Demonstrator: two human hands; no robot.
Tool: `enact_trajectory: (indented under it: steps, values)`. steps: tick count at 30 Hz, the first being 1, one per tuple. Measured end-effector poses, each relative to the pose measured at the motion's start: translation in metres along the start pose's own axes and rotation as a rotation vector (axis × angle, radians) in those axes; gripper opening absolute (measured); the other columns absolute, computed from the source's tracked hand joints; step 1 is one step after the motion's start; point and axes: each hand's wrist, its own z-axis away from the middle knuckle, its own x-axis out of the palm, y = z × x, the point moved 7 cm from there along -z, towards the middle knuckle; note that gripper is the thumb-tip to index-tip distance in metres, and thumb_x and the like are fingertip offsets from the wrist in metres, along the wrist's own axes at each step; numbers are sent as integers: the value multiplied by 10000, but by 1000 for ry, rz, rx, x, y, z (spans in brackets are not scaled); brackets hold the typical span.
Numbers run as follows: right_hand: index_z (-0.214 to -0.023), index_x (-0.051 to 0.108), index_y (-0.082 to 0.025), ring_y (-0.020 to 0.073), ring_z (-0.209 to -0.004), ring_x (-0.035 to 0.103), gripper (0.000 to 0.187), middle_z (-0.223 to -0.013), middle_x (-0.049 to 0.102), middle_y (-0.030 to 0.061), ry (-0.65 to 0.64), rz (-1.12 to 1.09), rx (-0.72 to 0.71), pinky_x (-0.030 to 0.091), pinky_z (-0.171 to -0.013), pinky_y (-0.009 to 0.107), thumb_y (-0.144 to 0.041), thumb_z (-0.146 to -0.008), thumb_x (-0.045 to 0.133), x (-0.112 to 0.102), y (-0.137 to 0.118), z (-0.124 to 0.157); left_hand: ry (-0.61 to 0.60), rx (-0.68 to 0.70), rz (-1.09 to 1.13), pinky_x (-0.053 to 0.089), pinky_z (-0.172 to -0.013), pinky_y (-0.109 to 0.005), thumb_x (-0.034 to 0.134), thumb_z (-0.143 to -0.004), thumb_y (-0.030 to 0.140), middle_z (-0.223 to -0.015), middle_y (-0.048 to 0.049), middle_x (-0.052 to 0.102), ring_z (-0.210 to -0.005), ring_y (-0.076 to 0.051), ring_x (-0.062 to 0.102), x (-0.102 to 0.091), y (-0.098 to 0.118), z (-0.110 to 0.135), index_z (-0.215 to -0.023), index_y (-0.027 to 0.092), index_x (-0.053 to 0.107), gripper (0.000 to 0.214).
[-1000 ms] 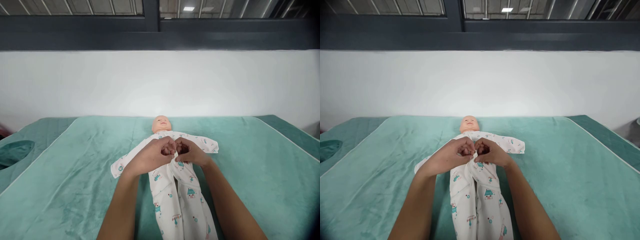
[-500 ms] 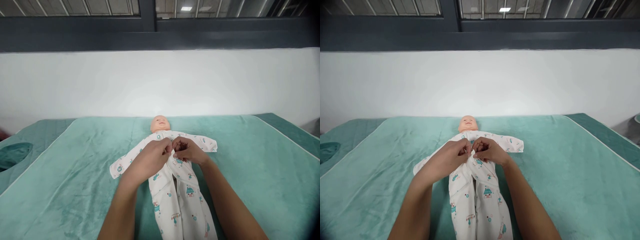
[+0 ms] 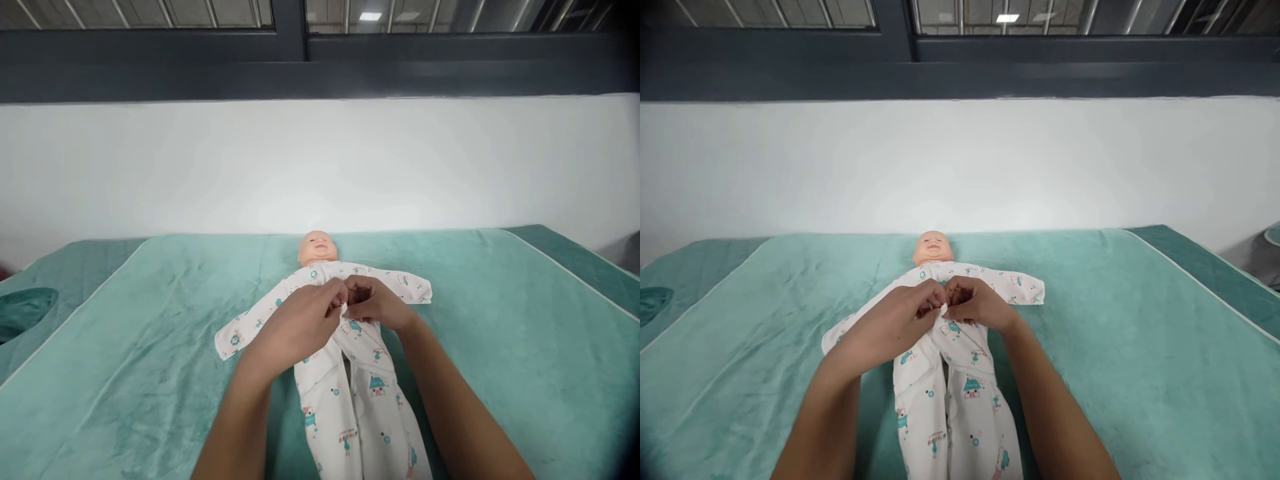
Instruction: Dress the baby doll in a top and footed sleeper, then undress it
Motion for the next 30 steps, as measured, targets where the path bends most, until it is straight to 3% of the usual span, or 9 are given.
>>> enact_trajectory:
  steps: [5,16,23,30]
  values:
    - [-840,566,-194,62,-460,424,238,-580,557,-74,10,-37,12,309,-393,174,-190,-707,763,2,-2,0,-18,-16,30,274,-551,-297,450,-870,194,-705,36,571,-645,-151,489,-1,0,-1,-896,250,525,97]
    - [-925,600,-192,55,-455,407,310,-614,563,-71,12,-70,7,304,-377,170,-191,-678,787,1,2,-1,-11,40,79,284,-581,-289,393,-882,154,-705,32,548,-645,-142,467,-4,1,-1,-835,235,530,166]
    - [-1052,611,-191,79,-532,509,295,-664,587,-44,-37,-10,-15,375,-421,168,-207,-776,714,-1,0,2,21,0,-8,253,-551,-282,452,-810,149,-657,42,522,-619,-140,435,-4,0,-4,-811,240,507,107]
    - [-986,600,-184,75,-492,521,201,-655,591,-41,11,-6,-29,346,-381,159,-236,-805,670,0,-3,0,28,-2,30,266,-545,-281,465,-775,150,-643,47,521,-592,-132,431,-1,2,-7,-822,242,505,110]
